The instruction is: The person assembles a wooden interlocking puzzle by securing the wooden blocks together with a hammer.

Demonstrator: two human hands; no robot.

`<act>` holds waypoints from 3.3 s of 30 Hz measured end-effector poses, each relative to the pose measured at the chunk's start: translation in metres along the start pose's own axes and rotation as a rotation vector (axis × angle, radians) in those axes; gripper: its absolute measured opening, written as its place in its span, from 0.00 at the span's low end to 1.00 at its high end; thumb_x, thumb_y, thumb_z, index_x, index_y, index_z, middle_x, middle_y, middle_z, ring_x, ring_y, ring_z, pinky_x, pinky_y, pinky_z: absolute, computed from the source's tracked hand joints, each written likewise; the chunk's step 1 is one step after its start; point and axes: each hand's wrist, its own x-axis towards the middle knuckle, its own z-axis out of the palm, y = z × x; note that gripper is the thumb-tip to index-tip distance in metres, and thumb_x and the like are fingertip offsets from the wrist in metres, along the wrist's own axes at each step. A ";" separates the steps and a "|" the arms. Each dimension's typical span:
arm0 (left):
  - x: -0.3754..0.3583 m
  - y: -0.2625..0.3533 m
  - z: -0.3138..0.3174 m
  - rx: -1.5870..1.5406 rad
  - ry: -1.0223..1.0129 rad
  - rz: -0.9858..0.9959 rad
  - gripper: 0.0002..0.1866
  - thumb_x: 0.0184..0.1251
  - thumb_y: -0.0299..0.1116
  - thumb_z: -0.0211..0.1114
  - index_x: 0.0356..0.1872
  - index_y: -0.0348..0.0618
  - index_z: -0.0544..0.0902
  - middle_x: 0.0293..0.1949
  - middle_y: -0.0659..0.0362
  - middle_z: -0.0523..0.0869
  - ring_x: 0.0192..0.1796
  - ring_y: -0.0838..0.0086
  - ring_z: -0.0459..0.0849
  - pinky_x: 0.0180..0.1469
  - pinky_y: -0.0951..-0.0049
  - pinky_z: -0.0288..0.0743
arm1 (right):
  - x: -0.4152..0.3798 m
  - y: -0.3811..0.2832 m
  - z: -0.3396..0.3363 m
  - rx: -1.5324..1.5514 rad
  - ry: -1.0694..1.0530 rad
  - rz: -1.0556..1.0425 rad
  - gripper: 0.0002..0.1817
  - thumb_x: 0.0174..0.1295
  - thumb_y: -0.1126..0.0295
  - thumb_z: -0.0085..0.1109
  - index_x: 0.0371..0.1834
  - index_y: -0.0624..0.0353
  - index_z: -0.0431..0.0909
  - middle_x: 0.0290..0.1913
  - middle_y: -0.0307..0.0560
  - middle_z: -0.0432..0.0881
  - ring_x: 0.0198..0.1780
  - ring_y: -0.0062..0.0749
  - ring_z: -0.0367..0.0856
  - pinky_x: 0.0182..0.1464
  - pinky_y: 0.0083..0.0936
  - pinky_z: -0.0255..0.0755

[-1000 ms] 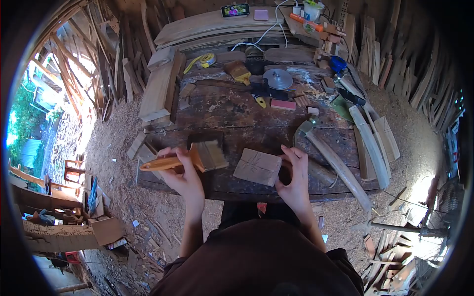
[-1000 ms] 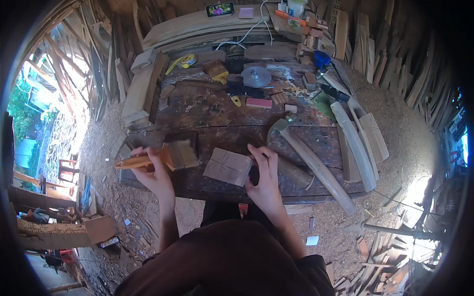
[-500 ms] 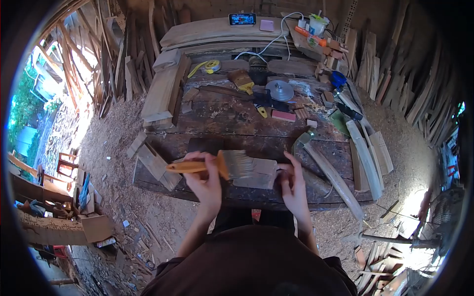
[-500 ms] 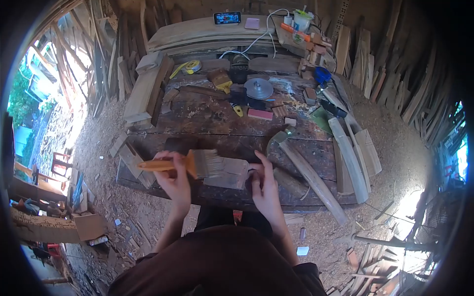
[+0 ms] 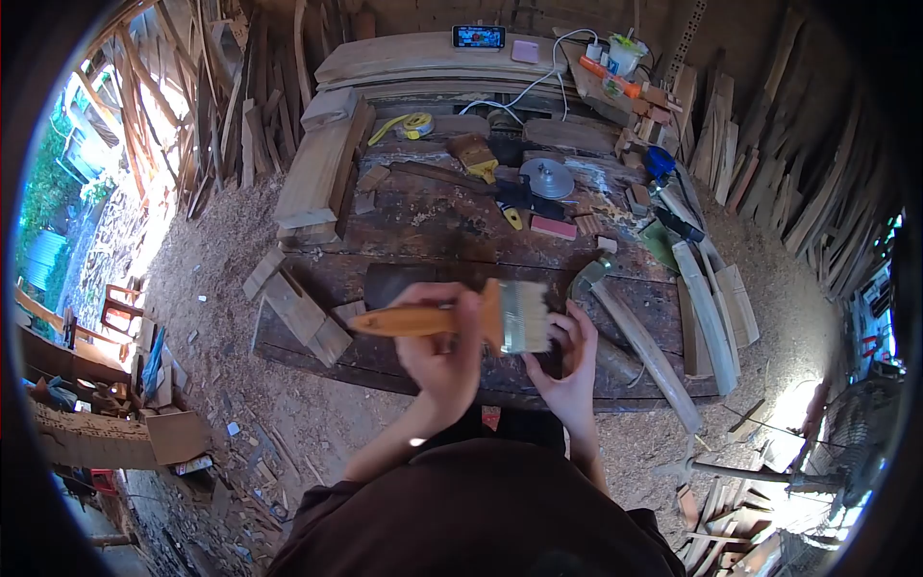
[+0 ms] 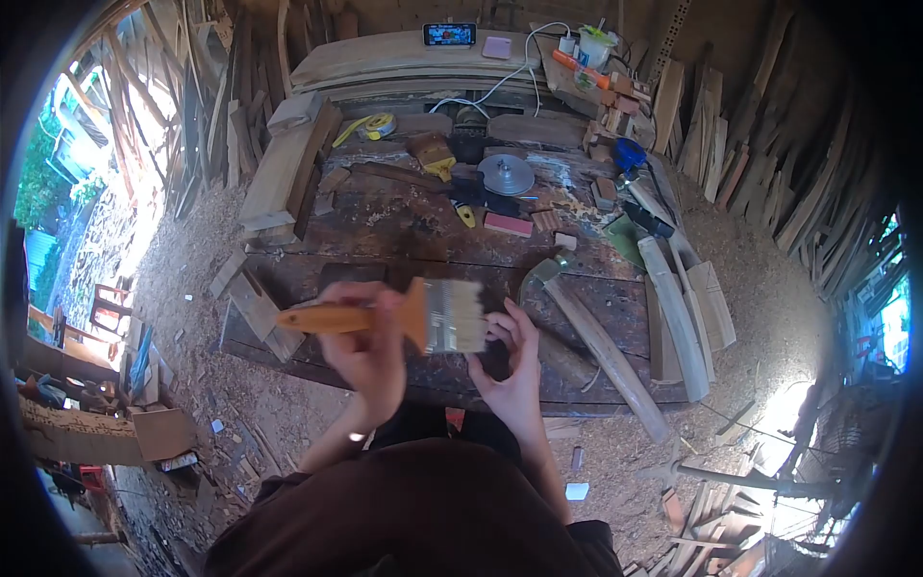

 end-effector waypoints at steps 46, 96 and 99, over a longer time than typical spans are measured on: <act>0.035 0.029 -0.045 -0.179 0.193 -0.051 0.14 0.76 0.26 0.57 0.57 0.37 0.69 0.39 0.57 0.80 0.43 0.77 0.78 0.51 0.75 0.70 | 0.046 -0.042 0.014 -0.008 -0.219 -0.027 0.28 0.46 0.83 0.75 0.49 0.60 0.71 0.48 0.47 0.85 0.53 0.31 0.84 0.61 0.30 0.73; 0.029 -0.030 -0.081 0.186 0.222 -0.048 0.15 0.76 0.26 0.57 0.58 0.35 0.67 0.37 0.58 0.80 0.41 0.78 0.78 0.50 0.75 0.72 | 0.023 -0.031 0.005 -0.215 -0.132 -0.083 0.36 0.52 0.73 0.75 0.65 0.60 0.69 0.55 0.53 0.80 0.61 0.47 0.78 0.64 0.38 0.70; 0.020 -0.023 -0.076 0.054 0.266 -0.050 0.14 0.76 0.24 0.56 0.57 0.36 0.66 0.40 0.56 0.79 0.43 0.76 0.78 0.53 0.73 0.71 | 0.042 -0.058 0.011 -0.547 -0.241 -0.248 0.40 0.50 0.70 0.74 0.69 0.59 0.68 0.59 0.53 0.75 0.66 0.55 0.68 0.69 0.44 0.63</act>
